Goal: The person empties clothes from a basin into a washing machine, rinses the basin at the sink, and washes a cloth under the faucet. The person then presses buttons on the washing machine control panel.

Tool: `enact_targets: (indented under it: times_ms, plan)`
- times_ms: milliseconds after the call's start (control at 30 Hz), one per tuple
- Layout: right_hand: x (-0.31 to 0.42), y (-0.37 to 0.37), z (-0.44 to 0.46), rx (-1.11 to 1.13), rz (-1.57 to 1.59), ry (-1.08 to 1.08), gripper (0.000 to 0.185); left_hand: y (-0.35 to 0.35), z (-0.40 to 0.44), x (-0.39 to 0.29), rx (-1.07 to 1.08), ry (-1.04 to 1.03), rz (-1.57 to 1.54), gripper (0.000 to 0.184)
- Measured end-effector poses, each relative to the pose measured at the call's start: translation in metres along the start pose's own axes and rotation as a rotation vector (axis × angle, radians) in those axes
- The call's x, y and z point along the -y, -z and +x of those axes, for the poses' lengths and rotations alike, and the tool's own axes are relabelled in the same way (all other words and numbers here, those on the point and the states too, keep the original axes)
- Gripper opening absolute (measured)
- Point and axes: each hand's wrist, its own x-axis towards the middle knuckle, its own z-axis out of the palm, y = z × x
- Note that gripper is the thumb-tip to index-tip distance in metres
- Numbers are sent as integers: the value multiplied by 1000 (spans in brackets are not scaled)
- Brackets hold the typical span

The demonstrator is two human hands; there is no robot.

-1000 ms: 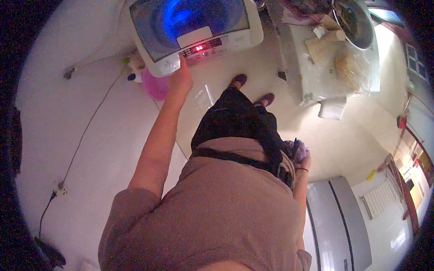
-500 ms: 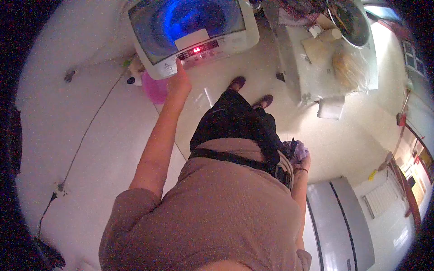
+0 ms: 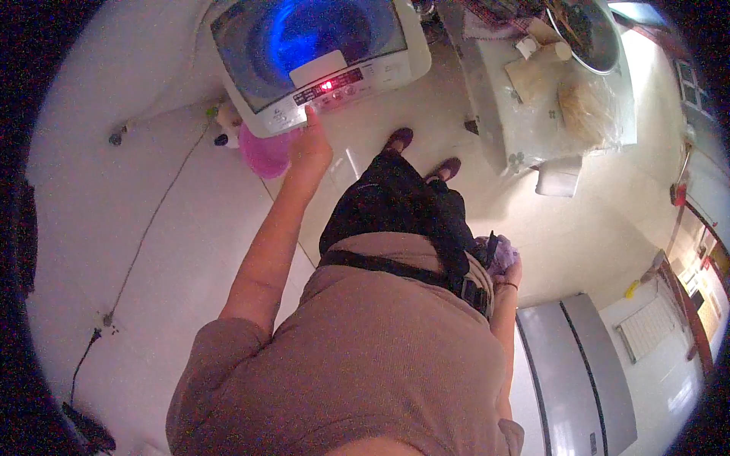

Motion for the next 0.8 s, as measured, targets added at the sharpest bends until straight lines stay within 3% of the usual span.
enact_targets:
  times_ms: [100, 267, 367, 467, 567, 800]
  plan:
    - [1, 3, 2, 14, -94, 38, 28, -4, -1, -1, 1, -36, 36, 68]
    - [-2, 5, 4, 11, 28, 0, 24, -13, 1, -4, -32, -53, 20, 68]
    - [-5, 17, 11, 49, -22, 20, 25, -6, 0, -6, 93, 3, -69, 67]
    - [-4, 14, 9, 36, -36, 54, 25, -17, 6, 0, 76, 11, -80, 65]
    - [0, 3, 1, 29, 33, 0, 23, -26, 15, 11, -93, -9, -20, 66]
    - [3, -3, -2, 31, -32, 11, 26, 0, 18, 16, 56, 110, -113, 64]
